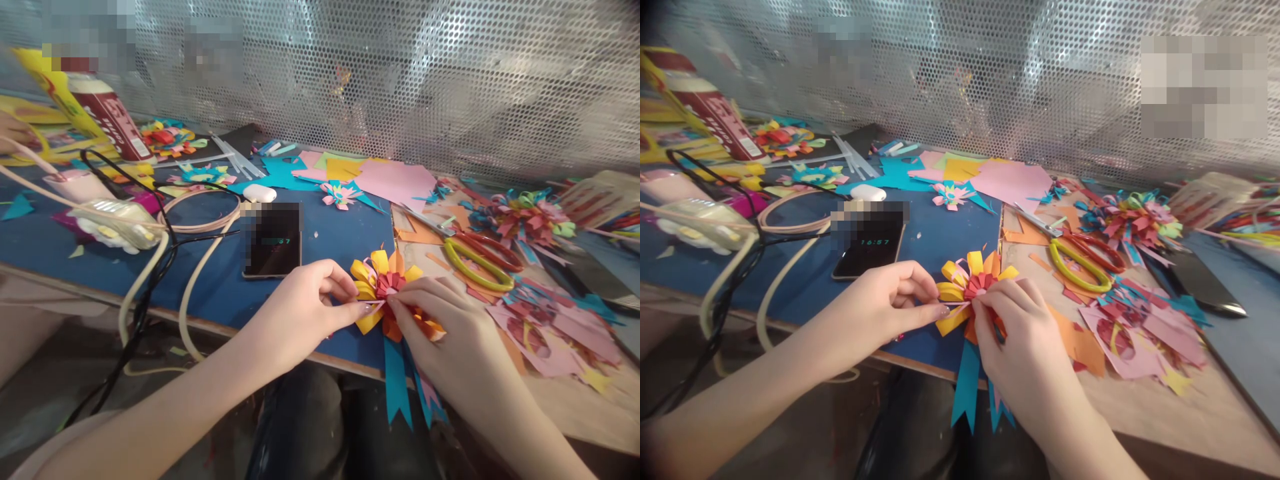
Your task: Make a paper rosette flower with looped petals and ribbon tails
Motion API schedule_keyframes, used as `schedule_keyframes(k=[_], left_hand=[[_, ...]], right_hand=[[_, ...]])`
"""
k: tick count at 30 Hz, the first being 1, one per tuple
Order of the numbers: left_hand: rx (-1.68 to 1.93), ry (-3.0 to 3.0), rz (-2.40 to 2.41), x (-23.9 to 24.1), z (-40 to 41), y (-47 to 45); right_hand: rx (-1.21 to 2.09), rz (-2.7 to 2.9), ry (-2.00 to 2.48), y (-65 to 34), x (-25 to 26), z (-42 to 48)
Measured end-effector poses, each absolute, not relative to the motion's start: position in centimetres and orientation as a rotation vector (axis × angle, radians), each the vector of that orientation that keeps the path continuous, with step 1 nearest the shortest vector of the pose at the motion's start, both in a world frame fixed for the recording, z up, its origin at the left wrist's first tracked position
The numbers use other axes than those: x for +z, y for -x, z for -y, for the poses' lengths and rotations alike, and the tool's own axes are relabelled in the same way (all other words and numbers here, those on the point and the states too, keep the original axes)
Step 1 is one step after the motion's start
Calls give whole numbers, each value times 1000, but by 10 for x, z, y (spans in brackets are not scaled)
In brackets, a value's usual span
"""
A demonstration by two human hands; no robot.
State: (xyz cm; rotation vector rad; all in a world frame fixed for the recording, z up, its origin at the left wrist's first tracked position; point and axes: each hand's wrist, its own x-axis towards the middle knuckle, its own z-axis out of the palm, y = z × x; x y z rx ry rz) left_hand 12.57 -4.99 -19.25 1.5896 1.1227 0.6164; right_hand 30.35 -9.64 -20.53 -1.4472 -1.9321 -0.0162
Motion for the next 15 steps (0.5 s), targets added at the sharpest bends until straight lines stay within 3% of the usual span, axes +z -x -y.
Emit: schedule_keyframes(k=[15], left_hand=[[625, -1620, -1114, -195, 50, -126]], right_hand=[[-32, 1924, 1413, -304, -208, 97]])
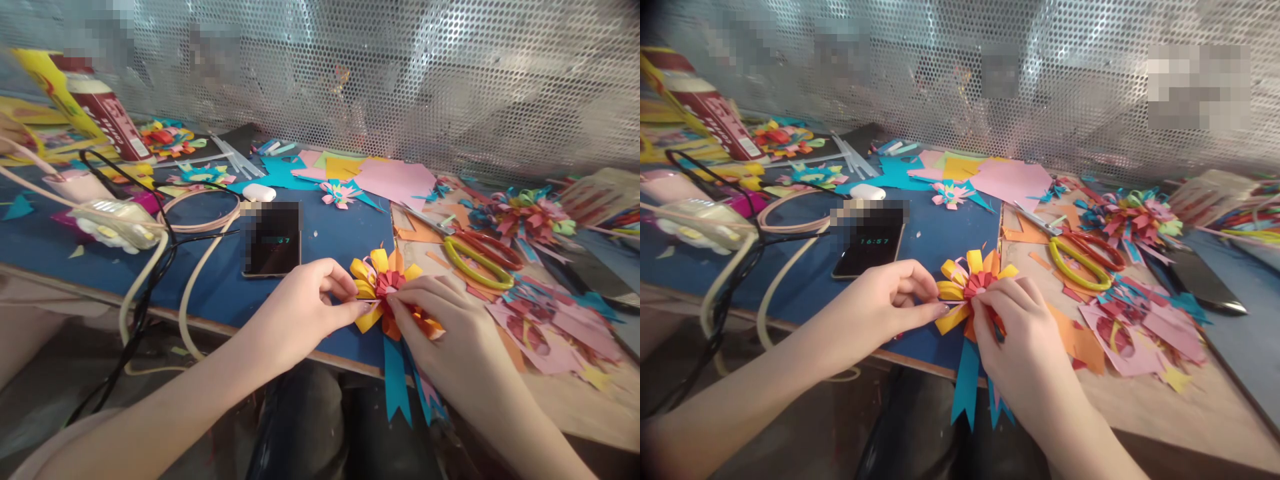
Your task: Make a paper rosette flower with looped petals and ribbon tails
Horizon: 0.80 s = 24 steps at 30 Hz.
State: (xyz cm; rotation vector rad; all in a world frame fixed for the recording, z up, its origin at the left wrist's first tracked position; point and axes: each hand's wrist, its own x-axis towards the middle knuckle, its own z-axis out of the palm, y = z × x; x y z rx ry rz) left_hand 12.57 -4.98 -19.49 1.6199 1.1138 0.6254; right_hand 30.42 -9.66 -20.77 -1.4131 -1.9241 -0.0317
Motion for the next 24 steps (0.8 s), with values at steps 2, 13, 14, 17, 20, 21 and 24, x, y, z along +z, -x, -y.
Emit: schedule_keyframes(k=[2, 13, 14, 17, 20, 21, 24], left_hand=[[637, -1606, -1100, -197, 49, -127], [671, -1568, -1099, -193, 52, -130], [677, -1564, -1099, -192, 52, -131], [698, -1561, -1105, -192, 52, -133], [712, -1571, -1102, -192, 52, -133], [713, -1576, -1097, -192, 52, -133], [714, -1583, -1091, -192, 54, -132]], right_hand=[[-42, 1927, 1408, -304, -208, 97], [-79, 1945, 1389, -303, -208, 97], [-85, 1946, 1387, -303, -208, 97], [-94, 1947, 1381, -303, -209, 97], [-104, 1945, 1381, -303, -209, 97], [-104, 1942, 1384, -303, -209, 97], [-98, 1937, 1390, -303, -210, 97]])
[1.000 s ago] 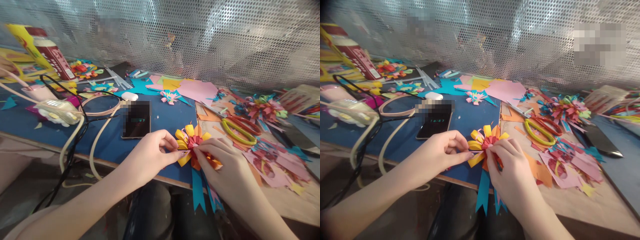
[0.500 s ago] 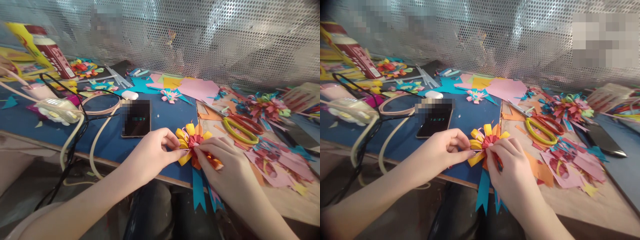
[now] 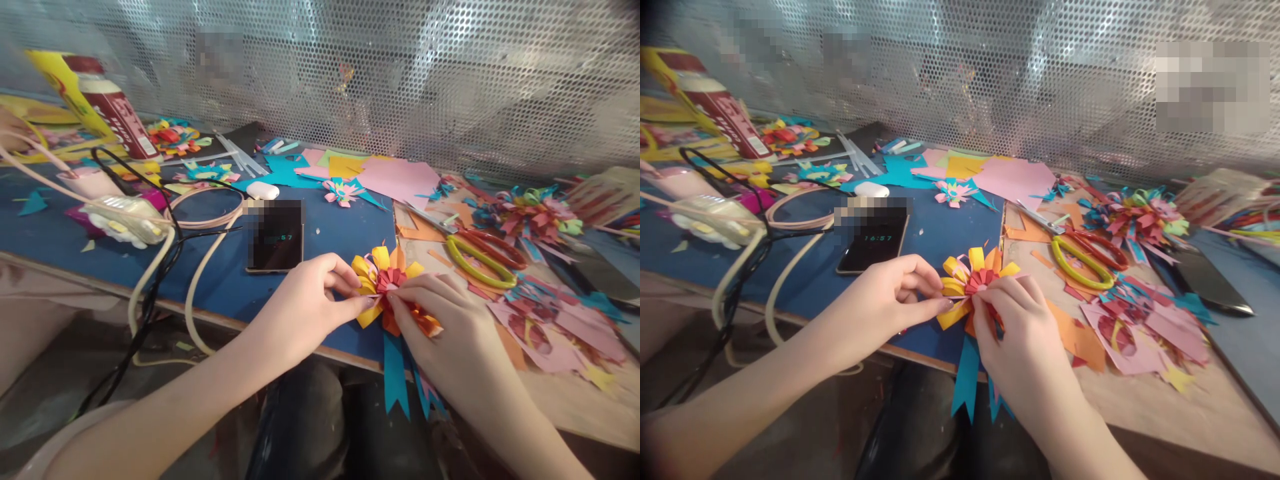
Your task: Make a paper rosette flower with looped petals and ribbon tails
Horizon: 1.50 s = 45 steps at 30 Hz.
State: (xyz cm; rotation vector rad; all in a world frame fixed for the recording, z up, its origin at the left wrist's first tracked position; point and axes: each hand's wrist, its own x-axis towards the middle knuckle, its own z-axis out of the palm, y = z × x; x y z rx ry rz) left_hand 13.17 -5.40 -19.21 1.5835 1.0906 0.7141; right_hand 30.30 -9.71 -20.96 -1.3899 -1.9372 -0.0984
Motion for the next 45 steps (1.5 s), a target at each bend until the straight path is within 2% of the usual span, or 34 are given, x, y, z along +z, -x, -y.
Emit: schedule_keyframes(k=[36, 45], left_hand=[[762, -1623, -1129, -193, 54, -135], [748, -1701, -1211, -193, 58, -129]], right_hand=[[-117, 1993, 1340, -303, -209, 104], [-294, 2119, 1335, -300, -215, 107]])
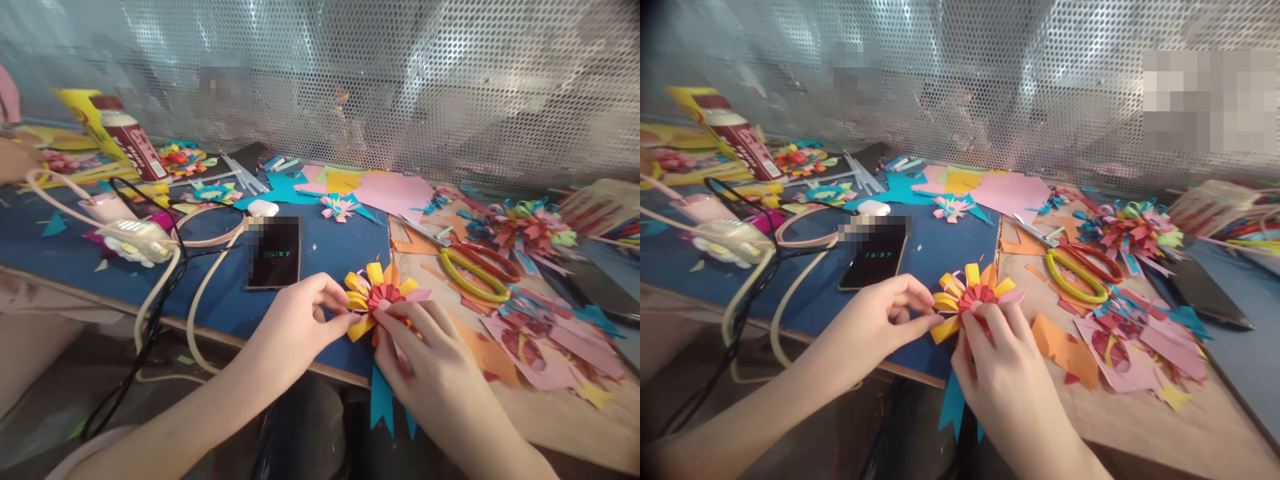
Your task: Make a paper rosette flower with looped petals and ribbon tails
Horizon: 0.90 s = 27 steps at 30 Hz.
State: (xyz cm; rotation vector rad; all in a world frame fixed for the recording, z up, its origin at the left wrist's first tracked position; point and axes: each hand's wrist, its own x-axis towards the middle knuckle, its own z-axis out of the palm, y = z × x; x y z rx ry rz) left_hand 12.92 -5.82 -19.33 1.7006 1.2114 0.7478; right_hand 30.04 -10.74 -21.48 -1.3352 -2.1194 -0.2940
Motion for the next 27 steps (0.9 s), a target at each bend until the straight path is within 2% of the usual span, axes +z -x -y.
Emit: schedule_keyframes(k=[9, 22, 27], left_hand=[[631, -1976, -1405, -195, 81, -131], [633, -2038, -1453, -192, 70, -128], [690, -1942, -1471, -191, 66, -132]], right_hand=[[-495, 2205, 1333, -300, -220, 107], [-263, 1980, 1351, -299, -224, 99], [-472, 2039, 1313, -305, -233, 99]])
